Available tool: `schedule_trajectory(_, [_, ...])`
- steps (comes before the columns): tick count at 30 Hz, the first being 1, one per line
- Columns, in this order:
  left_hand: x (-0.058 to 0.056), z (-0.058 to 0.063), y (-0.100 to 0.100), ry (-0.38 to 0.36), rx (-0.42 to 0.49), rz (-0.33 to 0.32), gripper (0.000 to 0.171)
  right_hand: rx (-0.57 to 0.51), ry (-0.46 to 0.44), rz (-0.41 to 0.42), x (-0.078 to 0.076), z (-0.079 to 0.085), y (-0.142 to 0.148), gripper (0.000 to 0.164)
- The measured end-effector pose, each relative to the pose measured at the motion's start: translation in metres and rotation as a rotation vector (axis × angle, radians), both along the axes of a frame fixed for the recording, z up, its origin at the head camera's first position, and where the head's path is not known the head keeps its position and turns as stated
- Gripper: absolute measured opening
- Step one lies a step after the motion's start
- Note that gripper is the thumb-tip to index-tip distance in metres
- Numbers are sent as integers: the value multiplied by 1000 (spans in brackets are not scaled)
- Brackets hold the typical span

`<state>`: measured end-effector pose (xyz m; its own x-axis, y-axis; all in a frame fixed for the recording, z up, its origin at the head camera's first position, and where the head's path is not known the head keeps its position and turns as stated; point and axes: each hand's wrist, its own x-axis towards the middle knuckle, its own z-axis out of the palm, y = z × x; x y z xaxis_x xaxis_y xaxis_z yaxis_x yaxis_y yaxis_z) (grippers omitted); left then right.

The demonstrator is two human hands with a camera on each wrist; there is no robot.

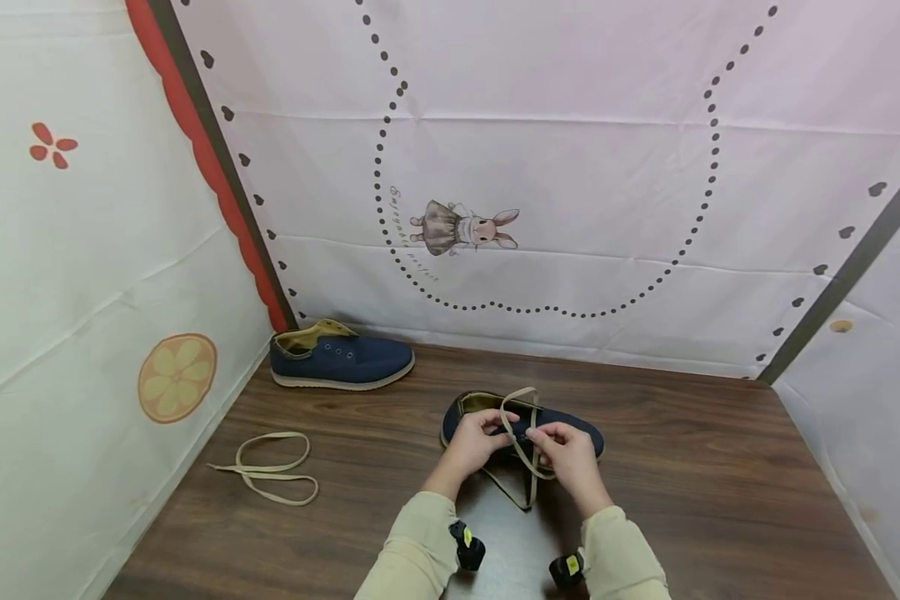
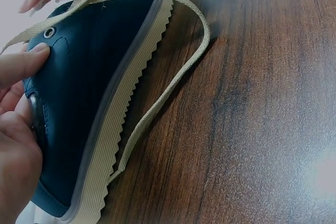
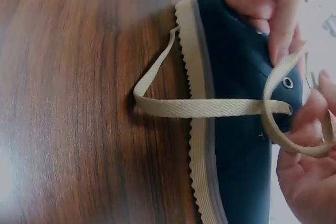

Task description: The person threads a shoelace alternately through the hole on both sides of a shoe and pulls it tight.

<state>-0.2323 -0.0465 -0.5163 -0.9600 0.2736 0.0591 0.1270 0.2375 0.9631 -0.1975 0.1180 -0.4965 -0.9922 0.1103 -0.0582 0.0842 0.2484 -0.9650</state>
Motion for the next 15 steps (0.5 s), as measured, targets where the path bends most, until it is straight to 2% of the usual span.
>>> schedule_trajectory(4, [1,1,-1,-22,-6,-3,20,-20,-51,42,5,1,1,14])
schedule_trajectory(6, [7,11,-2,-31,3,-4,20,0,-55,48,6,1,2,13])
schedule_trajectory(7, [8,11,-2,-37,4,-4,20,13,-50,43,7,1,2,13])
schedule_trajectory(11, [7,12,-1,-62,17,-11,20,84,28,-8,7,0,1,11])
schedule_trajectory(13, [2,3,-1,-73,24,-12,20,142,91,-20,8,-2,-2,11])
schedule_trajectory(15, [1,3,0,-74,34,-12,21,212,167,-22,9,-3,-6,14])
